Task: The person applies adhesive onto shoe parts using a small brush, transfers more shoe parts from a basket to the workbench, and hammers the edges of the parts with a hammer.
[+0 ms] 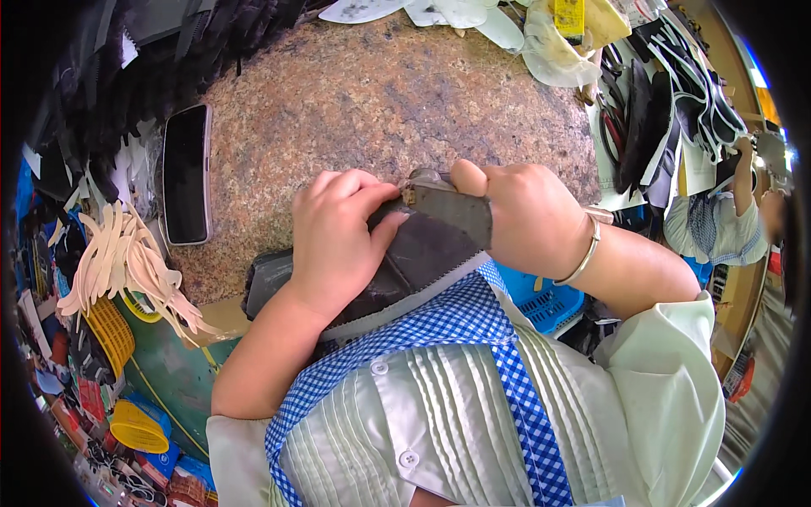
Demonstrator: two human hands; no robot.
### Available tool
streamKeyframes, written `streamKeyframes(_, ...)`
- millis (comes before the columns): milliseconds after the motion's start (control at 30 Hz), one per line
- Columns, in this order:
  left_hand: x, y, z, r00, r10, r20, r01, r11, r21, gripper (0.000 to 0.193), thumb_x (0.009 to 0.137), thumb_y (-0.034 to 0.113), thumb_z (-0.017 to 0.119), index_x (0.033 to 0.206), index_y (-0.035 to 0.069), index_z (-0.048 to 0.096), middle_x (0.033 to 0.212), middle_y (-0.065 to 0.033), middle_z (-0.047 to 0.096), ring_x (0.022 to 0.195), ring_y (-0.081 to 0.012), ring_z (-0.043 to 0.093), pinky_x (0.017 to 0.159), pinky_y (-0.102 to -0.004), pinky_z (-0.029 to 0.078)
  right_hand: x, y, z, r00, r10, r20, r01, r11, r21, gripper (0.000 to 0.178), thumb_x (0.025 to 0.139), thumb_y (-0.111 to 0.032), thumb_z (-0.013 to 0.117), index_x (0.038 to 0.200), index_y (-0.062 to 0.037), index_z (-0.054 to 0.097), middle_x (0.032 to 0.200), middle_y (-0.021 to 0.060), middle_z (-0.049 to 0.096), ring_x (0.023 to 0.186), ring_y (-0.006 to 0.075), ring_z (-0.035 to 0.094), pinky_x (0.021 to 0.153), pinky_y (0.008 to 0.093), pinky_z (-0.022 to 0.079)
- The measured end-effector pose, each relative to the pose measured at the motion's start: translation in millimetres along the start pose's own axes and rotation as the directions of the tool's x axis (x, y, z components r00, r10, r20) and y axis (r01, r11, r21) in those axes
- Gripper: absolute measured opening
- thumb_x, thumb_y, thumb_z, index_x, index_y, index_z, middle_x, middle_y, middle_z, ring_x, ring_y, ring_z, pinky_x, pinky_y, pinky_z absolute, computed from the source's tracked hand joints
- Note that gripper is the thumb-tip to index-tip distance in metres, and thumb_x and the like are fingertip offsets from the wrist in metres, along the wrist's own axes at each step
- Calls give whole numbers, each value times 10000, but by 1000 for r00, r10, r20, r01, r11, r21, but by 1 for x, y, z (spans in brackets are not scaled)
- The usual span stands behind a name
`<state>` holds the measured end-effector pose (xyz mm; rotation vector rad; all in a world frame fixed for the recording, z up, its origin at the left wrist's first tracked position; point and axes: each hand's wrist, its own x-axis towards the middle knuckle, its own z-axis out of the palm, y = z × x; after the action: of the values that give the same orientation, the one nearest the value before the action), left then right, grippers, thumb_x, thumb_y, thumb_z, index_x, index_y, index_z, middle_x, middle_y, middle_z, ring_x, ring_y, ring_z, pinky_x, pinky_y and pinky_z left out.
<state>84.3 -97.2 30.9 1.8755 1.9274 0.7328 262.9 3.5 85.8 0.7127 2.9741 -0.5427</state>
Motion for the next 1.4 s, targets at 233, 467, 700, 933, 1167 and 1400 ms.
streamKeyframes(233,-10,9,2,978,195,77,-207,960,188,199,698,113,710,877,49,648,957,-91,596,918,-280,567,772,-406,457,-2,-2,2,999,-17,-42,16,1000,-9,297,836,-278,611,836,-17,467,586,127,570,528,312,602,501,395,491)
streamKeyframes(467,-7,3,-11,988,73,139,-85,993,76,264,679,67,699,939,70,653,954,-53,583,930,-255,545,784,-401,428,8,-2,-7,1000,28,0,-28,999,21,314,856,-299,593,840,-7,480,577,141,576,539,315,612,504,409,487)
streamKeyframes(700,-1,-14,-20,975,129,183,-118,991,-69,198,696,107,702,878,67,634,903,-56,575,899,-268,536,785,-391,435,19,-5,-11,987,18,160,-13,999,-31,341,859,-330,586,832,-4,489,587,142,584,559,323,619,505,420,488)
streamKeyframes(933,-9,-9,-20,955,233,184,-233,972,-22,174,700,73,684,859,42,621,913,-45,553,873,-252,530,763,-361,460,21,-19,-17,953,10,303,5,999,-49,329,876,-335,566,849,-14,501,608,150,591,597,336,628,524,434,491)
streamKeyframes(1167,-10,-18,-19,972,215,91,-209,975,-72,247,670,107,725,883,42,618,901,-71,556,862,-268,548,730,-372,473,24,-12,-15,980,-57,189,55,998,17,342,869,-340,575,861,-8,491,598,144,586,585,336,625,528,427,493)
streamKeyframes(1400,-17,-23,-16,966,257,-3,-257,965,-59,263,671,139,749,883,26,641,897,-95,583,798,-285,589,684,-373,490,29,-9,-14,994,35,107,-45,995,93,309,865,-315,575,878,-13,515,552,161,561,529,362,597,506,450,487)
